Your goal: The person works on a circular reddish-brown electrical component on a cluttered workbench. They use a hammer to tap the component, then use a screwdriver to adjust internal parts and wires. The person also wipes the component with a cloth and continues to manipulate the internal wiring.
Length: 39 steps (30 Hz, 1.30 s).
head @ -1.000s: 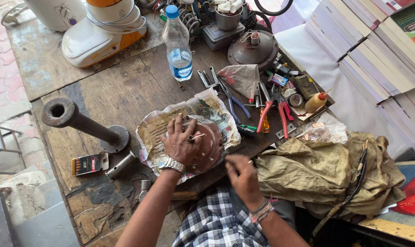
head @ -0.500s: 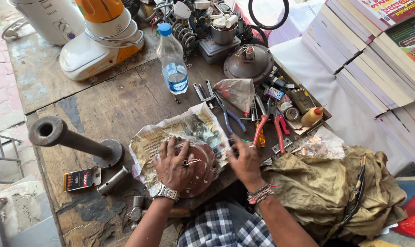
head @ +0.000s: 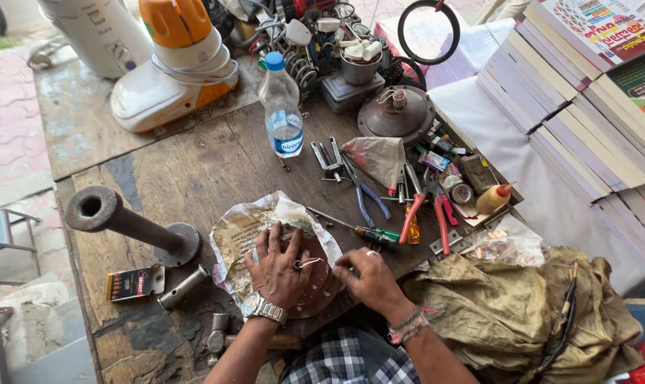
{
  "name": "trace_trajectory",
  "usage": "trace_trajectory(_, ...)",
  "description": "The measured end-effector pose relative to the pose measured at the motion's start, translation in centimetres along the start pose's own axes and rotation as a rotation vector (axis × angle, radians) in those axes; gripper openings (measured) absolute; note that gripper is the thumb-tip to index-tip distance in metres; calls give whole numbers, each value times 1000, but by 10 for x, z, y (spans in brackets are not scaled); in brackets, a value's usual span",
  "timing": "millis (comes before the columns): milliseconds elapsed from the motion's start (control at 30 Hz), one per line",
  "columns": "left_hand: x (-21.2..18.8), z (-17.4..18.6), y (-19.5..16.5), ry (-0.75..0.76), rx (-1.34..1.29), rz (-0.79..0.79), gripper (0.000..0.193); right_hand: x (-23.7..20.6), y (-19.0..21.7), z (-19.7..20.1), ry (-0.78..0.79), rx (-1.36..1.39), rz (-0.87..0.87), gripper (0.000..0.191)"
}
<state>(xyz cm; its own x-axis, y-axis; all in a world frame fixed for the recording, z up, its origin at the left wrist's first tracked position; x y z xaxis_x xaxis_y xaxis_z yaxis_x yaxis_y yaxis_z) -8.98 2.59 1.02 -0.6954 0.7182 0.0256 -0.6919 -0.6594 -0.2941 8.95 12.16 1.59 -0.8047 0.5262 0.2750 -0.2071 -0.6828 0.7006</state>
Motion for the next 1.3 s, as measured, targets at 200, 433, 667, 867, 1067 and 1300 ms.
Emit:
trace_trajectory(200,0,-3,2,-7,-18,-14,69,27,-44,-15,-150,-42,-144,21)
trace_trajectory(433,-2,-1,1,-48,-54,-25,63,66,-46,-25,-55,-321,144,30)
trace_trajectory(667,-4,0,2,-34,-72,-6,63,97,-38,-23,142,-376,246,39)
trace_trajectory(867,-3,-3,5,-67,-73,8,63,114,-21,-15,156,-192,360,58)
trace_trajectory(1067,-1,-8,7,-50,-67,-3,63,112,-30,-28,241,-226,431,44)
trace_trajectory(1300,0,-2,8,-14,-87,-22,64,50,-21,-12,58,-427,536,39)
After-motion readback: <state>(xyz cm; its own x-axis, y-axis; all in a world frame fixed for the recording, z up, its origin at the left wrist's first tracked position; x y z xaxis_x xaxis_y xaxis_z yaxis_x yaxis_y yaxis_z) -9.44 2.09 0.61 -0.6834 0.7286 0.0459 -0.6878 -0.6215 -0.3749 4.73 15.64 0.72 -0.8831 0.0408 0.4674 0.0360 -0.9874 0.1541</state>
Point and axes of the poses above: each hand's wrist, its own x-axis towards the middle knuckle, its own z-axis out of the back of the hand, y = z × x, the point moved 5 cm from there along x, towards the middle knuckle, and after that the axes turned 15 degrees about z, right-handed, at the moved point
